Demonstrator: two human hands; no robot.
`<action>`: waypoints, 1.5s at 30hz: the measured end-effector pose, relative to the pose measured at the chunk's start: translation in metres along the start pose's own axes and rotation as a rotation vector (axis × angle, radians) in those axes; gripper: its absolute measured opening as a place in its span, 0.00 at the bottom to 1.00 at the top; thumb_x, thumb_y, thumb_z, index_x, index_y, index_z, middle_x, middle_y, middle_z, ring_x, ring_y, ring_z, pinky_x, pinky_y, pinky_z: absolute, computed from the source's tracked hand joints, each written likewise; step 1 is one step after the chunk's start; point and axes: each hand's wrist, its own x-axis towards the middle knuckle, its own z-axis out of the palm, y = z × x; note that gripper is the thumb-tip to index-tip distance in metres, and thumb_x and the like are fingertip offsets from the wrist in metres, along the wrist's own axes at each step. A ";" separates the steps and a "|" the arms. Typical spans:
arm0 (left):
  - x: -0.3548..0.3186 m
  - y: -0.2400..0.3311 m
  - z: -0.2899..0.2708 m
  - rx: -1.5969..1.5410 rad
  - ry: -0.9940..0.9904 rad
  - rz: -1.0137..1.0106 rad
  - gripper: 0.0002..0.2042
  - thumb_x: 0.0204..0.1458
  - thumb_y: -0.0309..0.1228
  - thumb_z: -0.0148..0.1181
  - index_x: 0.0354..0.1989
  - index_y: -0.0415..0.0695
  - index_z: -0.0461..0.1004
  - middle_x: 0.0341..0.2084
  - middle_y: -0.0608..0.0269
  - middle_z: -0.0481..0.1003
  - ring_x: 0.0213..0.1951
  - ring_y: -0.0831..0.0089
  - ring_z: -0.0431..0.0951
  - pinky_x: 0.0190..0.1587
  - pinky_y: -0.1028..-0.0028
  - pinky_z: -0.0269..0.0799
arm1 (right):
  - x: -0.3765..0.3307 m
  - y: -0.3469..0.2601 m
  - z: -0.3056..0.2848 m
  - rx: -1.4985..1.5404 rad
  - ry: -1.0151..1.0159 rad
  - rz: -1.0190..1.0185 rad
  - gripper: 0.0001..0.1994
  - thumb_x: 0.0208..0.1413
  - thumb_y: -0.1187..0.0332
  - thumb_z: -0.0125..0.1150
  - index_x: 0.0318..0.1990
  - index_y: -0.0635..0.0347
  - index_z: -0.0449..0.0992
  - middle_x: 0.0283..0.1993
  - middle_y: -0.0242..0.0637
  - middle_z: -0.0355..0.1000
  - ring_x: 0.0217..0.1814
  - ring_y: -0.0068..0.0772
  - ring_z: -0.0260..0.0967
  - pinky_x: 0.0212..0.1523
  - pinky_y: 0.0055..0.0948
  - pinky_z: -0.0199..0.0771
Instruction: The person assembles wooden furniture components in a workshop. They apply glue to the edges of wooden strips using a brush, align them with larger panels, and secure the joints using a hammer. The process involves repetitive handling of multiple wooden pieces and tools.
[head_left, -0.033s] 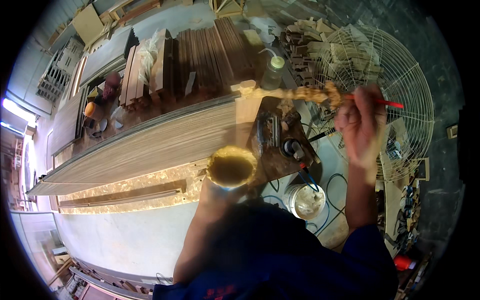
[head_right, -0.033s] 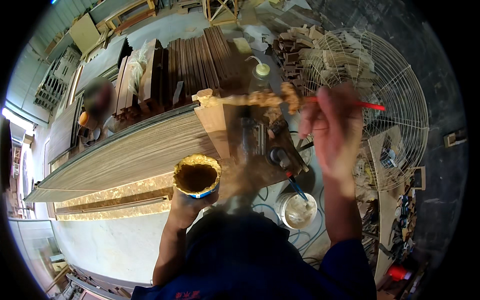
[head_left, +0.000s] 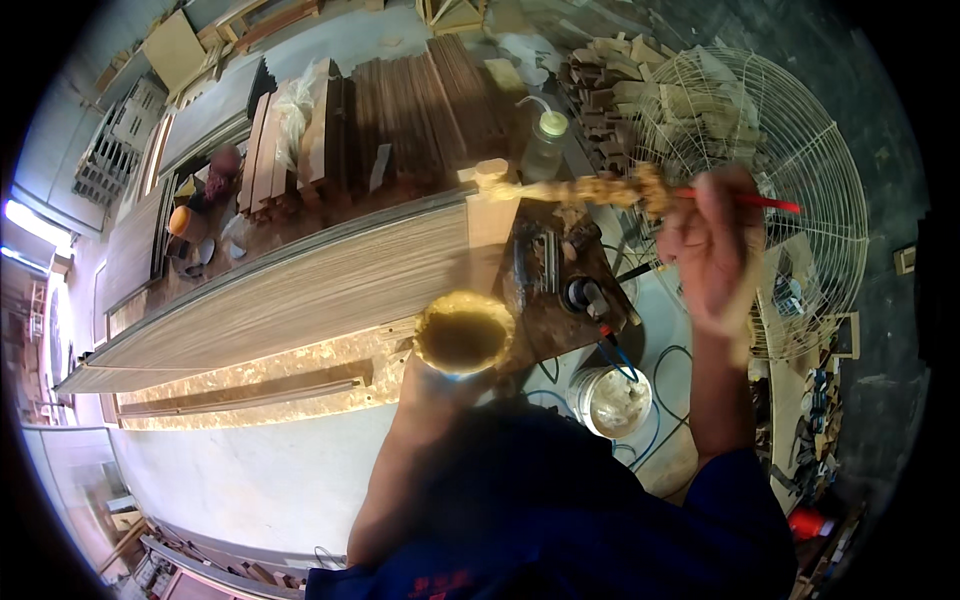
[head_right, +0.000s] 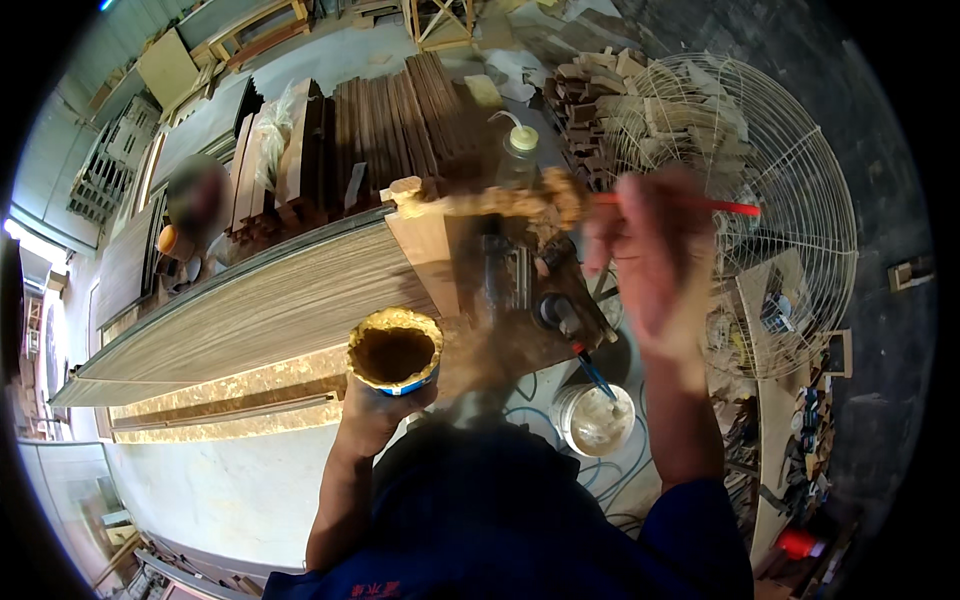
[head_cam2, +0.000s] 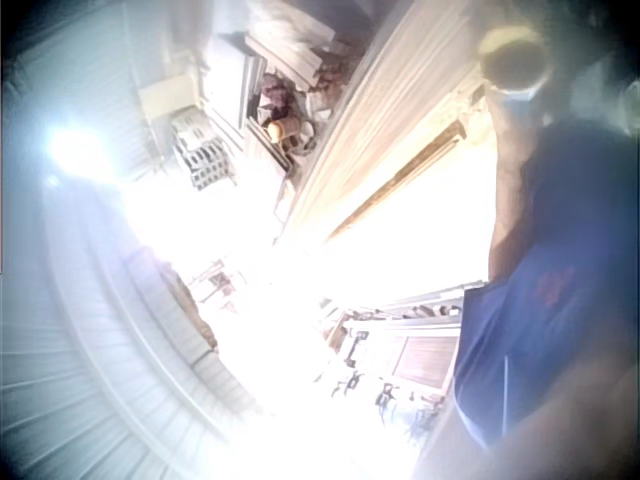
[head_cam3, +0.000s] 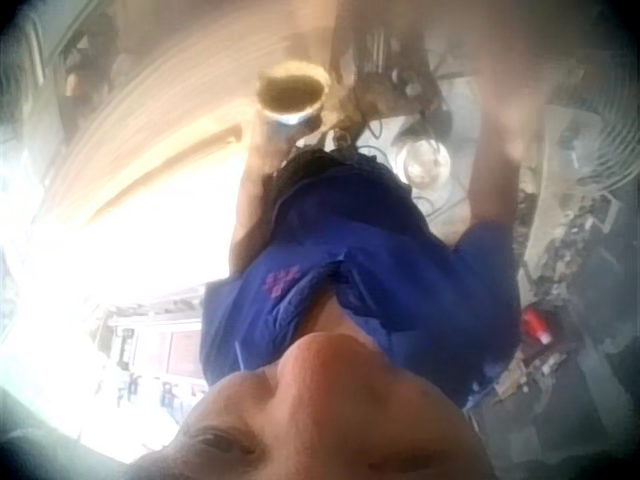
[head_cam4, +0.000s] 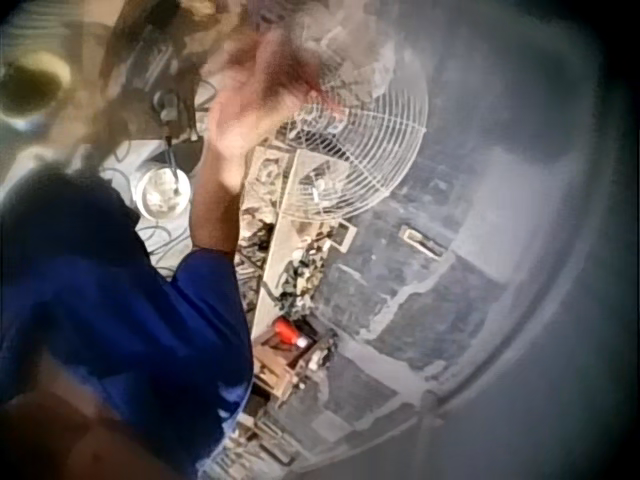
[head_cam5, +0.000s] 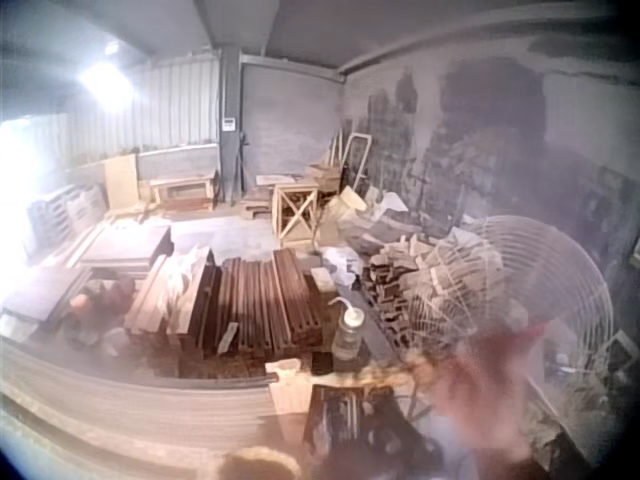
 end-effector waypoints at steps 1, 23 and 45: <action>0.001 -0.001 0.001 -0.017 -0.036 0.061 0.24 0.48 0.16 0.73 0.56 0.40 0.75 0.46 0.65 0.80 0.47 0.74 0.79 0.51 0.71 0.76 | 0.000 0.001 0.001 -0.013 -0.019 0.065 0.05 0.72 0.69 0.57 0.42 0.59 0.71 0.32 0.40 0.77 0.26 0.26 0.72 0.25 0.27 0.73; 0.004 -0.009 0.000 -0.073 -0.111 0.011 0.17 0.50 0.18 0.70 0.49 0.41 0.76 0.31 0.71 0.75 0.31 0.82 0.72 0.30 0.77 0.67 | 0.006 -0.011 0.003 -0.174 0.034 -0.080 0.06 0.72 0.72 0.56 0.42 0.65 0.71 0.31 0.43 0.78 0.26 0.26 0.71 0.29 0.25 0.72; 0.008 -0.014 -0.009 -0.099 -0.131 0.053 0.29 0.45 0.16 0.75 0.59 0.39 0.75 0.51 0.60 0.80 0.54 0.68 0.79 0.57 0.67 0.76 | -0.002 -0.006 0.023 -0.143 0.055 -0.084 0.04 0.71 0.74 0.56 0.42 0.65 0.70 0.30 0.44 0.77 0.23 0.28 0.71 0.25 0.26 0.72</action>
